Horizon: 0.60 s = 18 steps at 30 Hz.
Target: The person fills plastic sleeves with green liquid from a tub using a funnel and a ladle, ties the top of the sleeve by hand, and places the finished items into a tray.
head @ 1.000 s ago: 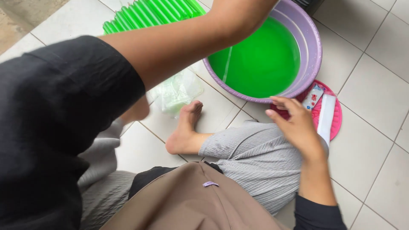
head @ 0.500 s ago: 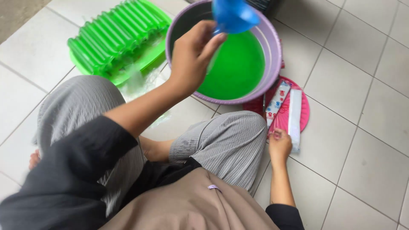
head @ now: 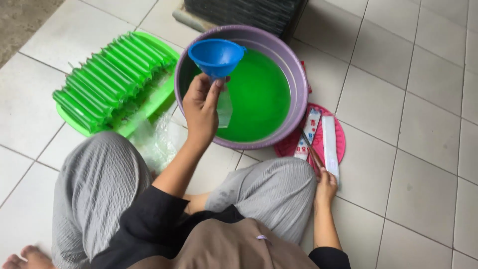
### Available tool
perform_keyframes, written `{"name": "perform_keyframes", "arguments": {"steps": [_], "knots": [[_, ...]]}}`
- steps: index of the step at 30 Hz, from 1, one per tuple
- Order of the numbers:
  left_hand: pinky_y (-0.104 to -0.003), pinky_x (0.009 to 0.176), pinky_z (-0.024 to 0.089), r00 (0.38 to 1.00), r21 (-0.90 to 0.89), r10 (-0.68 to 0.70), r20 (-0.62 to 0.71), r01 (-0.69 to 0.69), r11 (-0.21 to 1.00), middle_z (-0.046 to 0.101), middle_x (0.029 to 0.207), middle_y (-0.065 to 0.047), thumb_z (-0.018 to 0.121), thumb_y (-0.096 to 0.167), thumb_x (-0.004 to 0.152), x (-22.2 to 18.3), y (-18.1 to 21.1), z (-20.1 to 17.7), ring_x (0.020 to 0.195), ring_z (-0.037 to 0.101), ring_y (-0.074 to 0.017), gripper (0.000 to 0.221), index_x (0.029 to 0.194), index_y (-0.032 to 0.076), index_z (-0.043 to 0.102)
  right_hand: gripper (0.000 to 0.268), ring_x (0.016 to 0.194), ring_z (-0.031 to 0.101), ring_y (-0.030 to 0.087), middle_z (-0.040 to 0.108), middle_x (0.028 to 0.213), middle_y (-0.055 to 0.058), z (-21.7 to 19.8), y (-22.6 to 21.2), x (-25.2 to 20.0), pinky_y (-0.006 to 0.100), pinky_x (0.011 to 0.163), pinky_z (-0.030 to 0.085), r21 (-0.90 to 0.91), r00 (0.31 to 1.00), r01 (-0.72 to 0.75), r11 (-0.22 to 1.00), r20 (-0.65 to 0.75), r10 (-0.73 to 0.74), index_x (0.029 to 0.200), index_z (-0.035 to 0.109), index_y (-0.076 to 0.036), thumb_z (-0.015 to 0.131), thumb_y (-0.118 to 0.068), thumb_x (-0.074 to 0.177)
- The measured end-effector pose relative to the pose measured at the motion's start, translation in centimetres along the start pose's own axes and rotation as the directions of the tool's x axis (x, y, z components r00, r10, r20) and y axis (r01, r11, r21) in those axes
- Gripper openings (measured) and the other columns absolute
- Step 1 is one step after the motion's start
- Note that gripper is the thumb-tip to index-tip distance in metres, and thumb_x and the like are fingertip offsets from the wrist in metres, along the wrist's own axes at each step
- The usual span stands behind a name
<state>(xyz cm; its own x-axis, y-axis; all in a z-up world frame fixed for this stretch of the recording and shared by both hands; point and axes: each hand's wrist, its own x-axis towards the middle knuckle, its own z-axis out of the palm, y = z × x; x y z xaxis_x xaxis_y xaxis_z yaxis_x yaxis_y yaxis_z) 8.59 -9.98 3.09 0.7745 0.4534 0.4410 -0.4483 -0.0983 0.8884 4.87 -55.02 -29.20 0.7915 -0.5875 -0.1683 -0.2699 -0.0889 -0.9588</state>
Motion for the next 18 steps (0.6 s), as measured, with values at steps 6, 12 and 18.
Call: {"name": "perform_keyframes", "arguments": {"steps": [6,12,18], "knots": [[-0.036,0.092,0.056,0.992,-0.027,-0.115,-0.051,0.114,0.993,0.078,0.104,-0.008,0.065,0.026,0.104,-1.2,2.0,-1.7,0.098,0.073,-0.0156,0.019,0.113,0.010,0.069,0.044,0.095,0.078,0.031,0.058,0.108,0.009,4.1,-8.3,2.5,0.041,0.082,0.068,0.606,0.989,-0.078,0.791,-0.052,0.138,0.114,0.045,-0.016,0.082,-0.030,0.093],[-0.041,0.095,0.055,0.977,-0.040,-0.211,-0.037,0.209,0.977,0.077,0.106,-0.011,0.065,0.021,0.103,-0.2,0.8,-4.4,0.102,0.073,-0.0211,0.020,0.116,0.006,0.067,0.035,0.082,0.070,0.015,0.055,0.103,0.005,4.8,-15.1,1.6,0.028,0.085,0.070,0.478,0.985,0.042,0.877,-0.164,0.043,0.115,0.070,-0.014,0.064,-0.046,0.100],[-0.045,0.095,0.055,0.979,-0.014,-0.201,-0.025,0.200,0.980,0.076,0.105,-0.015,0.071,0.020,0.099,0.0,-1.1,-5.7,0.106,0.070,-0.0218,0.025,0.118,0.004,0.068,0.046,0.097,0.074,0.024,0.059,0.120,0.010,1.8,-23.4,-7.1,0.041,0.098,0.070,0.484,0.932,0.353,0.801,-0.254,-0.257,0.122,0.064,-0.014,0.060,-0.054,0.099]]}}
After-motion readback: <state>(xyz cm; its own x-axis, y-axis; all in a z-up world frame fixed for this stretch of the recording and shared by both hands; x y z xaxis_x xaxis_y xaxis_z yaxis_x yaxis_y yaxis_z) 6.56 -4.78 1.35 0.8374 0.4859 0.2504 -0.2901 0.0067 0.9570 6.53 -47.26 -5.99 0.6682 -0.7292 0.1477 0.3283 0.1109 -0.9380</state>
